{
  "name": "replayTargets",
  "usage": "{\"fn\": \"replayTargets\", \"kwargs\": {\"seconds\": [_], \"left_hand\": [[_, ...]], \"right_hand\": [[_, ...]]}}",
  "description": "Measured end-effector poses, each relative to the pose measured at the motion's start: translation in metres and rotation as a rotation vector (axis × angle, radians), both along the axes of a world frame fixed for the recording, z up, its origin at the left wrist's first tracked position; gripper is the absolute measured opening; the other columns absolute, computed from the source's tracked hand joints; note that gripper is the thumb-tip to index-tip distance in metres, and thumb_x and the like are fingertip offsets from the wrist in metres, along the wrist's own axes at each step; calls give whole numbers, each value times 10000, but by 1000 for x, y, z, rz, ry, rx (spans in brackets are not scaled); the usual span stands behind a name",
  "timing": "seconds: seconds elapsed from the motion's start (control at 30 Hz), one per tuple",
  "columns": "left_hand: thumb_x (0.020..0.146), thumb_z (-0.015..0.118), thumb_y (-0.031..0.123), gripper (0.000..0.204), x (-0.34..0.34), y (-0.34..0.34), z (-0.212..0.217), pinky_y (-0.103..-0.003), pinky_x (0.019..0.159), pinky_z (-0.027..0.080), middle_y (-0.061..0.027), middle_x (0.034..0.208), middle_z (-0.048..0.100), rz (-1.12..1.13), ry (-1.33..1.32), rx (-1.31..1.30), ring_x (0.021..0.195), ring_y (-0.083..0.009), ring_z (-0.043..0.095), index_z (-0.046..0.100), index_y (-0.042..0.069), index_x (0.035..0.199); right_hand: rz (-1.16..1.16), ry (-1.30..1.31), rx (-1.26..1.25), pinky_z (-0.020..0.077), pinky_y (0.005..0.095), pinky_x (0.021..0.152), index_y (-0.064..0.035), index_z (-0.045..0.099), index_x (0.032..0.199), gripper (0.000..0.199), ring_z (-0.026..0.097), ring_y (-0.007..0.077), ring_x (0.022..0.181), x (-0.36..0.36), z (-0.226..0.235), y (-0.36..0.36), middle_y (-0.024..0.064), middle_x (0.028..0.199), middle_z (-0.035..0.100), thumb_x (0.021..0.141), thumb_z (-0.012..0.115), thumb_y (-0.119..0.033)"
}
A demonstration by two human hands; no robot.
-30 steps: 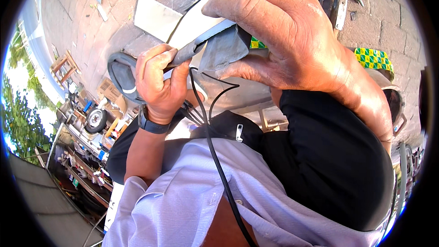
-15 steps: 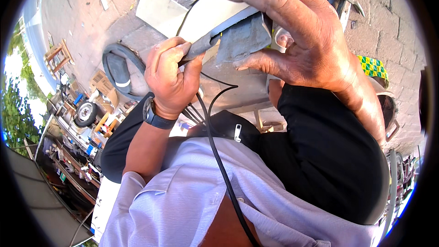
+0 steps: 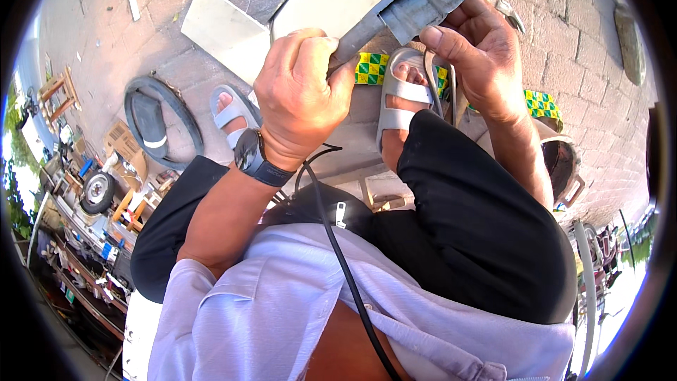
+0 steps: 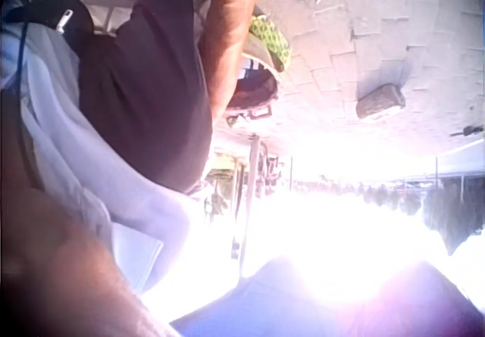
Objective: The person sits on the ground and uses a hammer to bend and shape a metal strip into a rectangular frame. They then use pliers to adjust the corners and fit the frame onto a flat rectangular panel, securing it in place.
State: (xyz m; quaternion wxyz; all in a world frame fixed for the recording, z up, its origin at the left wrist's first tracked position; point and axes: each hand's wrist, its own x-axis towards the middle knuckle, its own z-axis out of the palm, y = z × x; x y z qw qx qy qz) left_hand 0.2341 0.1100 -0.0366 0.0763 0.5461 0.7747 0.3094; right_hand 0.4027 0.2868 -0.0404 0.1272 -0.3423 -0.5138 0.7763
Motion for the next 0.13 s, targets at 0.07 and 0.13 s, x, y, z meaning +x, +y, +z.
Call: {"fn": "replayTargets", "kwargs": {"seconds": [0.07,0.13], "left_hand": [[671,798,22,344,11,-3,-9,-408,721,544,-130,973,668,-7,-39,-1,858,-335,658,633,30,974],[670,797,22,348,23,-2,-19,-405,722,545,-131,980,666,-6,-65,14,860,-334,659,633,31,977]], "right_hand": [[-54,76,-85,562,367,991,84,487,1425,586,683,251,1134,3,-3,-4,183,1219,682,929,704,-140],[-64,75,-167,524,394,1041,103,429,1471,623,654,255,1156,8,1,-2,180,1250,662,916,663,-57]]}}
